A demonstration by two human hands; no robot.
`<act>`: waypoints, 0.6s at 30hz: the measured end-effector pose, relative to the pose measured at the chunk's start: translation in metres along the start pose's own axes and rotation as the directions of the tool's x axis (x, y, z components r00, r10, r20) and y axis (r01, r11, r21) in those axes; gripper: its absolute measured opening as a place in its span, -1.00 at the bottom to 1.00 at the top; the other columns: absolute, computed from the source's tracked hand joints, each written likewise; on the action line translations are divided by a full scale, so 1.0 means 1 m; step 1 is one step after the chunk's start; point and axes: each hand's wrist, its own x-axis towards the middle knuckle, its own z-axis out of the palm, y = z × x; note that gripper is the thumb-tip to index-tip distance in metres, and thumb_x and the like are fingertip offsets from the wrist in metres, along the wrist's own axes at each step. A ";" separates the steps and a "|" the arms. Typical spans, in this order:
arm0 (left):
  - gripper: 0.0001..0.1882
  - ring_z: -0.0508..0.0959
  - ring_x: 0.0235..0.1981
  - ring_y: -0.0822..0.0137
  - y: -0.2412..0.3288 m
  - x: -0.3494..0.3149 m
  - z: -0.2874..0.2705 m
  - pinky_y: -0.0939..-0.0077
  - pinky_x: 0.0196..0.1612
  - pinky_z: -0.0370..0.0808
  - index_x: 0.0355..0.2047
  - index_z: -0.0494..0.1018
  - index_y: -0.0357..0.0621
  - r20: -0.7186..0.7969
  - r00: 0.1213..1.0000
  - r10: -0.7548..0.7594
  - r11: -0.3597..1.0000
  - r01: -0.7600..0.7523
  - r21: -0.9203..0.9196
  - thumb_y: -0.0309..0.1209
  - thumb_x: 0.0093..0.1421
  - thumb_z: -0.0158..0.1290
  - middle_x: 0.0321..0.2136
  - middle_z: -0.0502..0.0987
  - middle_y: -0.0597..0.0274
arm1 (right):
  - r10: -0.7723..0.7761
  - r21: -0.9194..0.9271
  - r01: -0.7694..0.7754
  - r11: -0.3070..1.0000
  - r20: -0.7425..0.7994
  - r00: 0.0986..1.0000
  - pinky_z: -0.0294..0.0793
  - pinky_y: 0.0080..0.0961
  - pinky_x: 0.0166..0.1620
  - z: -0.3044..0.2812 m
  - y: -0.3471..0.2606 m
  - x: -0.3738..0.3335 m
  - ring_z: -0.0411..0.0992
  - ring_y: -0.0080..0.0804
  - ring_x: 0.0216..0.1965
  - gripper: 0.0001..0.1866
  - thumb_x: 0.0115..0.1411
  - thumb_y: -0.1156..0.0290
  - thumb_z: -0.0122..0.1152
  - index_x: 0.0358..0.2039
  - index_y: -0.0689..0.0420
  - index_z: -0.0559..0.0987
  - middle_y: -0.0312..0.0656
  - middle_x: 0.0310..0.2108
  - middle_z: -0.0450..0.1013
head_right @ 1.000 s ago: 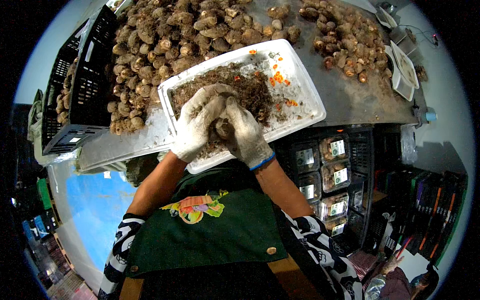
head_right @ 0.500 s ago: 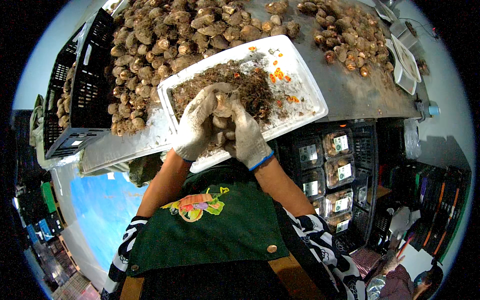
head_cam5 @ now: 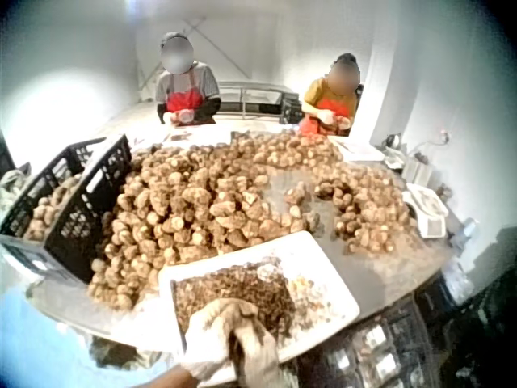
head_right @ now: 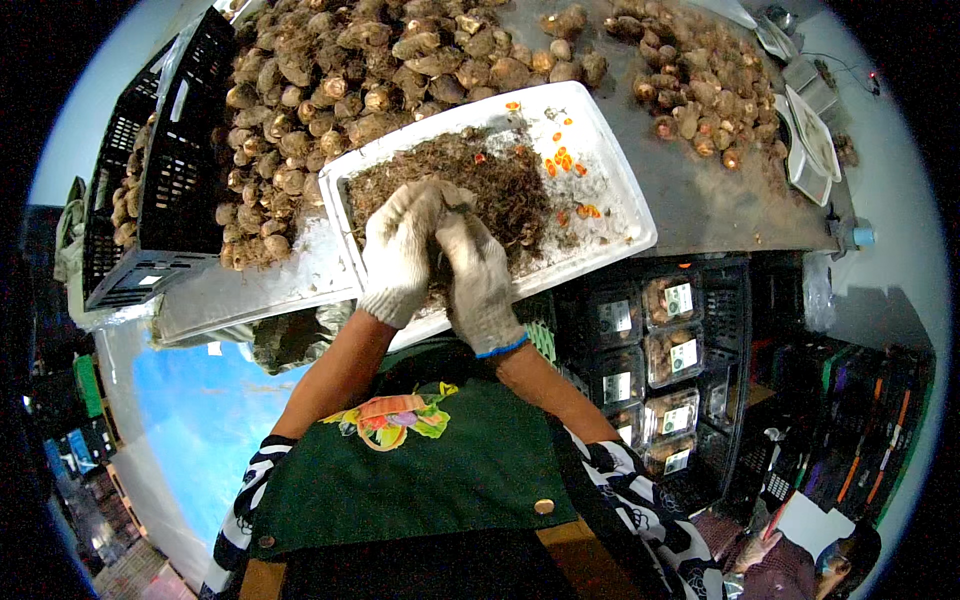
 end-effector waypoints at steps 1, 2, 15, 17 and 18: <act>-0.73 0.52 -0.29 0.43 -0.002 0.006 -0.002 0.55 -0.17 0.48 -0.11 0.45 -0.30 -0.061 0.998 -0.015 0.995 0.021 0.097 -0.36 0.36 -0.13 -0.32 0.58 0.16 | 0.049 0.098 -0.041 0.994 -0.082 0.995 0.32 -0.50 0.10 0.007 0.003 -0.003 0.36 -0.49 -0.01 -0.58 0.33 0.23 0.02 0.06 0.28 0.44 -0.17 -0.07 0.47; -0.71 0.53 -0.30 0.41 -0.002 0.008 -0.004 0.52 -0.19 0.50 -0.08 0.43 -0.30 -0.015 0.999 -0.046 0.999 0.046 0.015 -0.34 0.37 -0.14 -0.31 0.58 0.13 | 0.020 0.031 -0.018 0.999 -0.055 0.998 0.32 -0.50 0.10 0.006 0.000 -0.002 0.37 -0.48 -0.01 -0.58 0.33 0.23 0.02 0.06 0.28 0.44 -0.18 -0.07 0.47; -0.69 0.56 -0.19 0.42 0.017 0.014 -0.019 0.51 -0.10 0.48 -0.05 0.52 -0.26 0.219 0.969 -0.112 0.978 0.069 0.196 -0.33 0.27 0.02 -0.20 0.60 0.16 | 0.360 0.087 -0.357 0.930 -0.019 0.933 0.40 -0.63 -0.54 -0.004 -0.027 0.000 0.35 -0.59 -0.60 -0.59 0.34 -0.05 -0.07 -0.27 0.05 0.49 -0.38 -0.50 0.39; -0.73 0.57 -0.27 0.43 0.018 0.012 -0.018 0.56 -0.10 0.48 -0.13 0.55 -0.31 0.208 0.978 0.020 0.914 -0.103 0.393 -0.40 0.25 0.04 -0.27 0.63 0.16 | 0.322 0.189 -0.307 0.933 -0.053 0.945 0.38 -0.62 -0.55 -0.006 -0.012 0.000 0.35 -0.58 -0.61 -0.61 0.34 -0.03 -0.07 -0.30 0.05 0.48 -0.37 -0.51 0.38; -0.73 0.57 -0.27 0.43 0.018 0.013 -0.017 0.56 -0.10 0.48 -0.14 0.55 -0.33 0.165 0.986 -0.001 0.933 -0.058 0.354 -0.40 0.24 0.04 -0.27 0.63 0.15 | 0.372 0.173 -0.358 0.918 -0.058 0.926 0.38 -0.62 -0.54 -0.003 -0.015 -0.001 0.34 -0.58 -0.61 -0.61 0.35 -0.03 -0.07 -0.29 0.06 0.48 -0.37 -0.52 0.37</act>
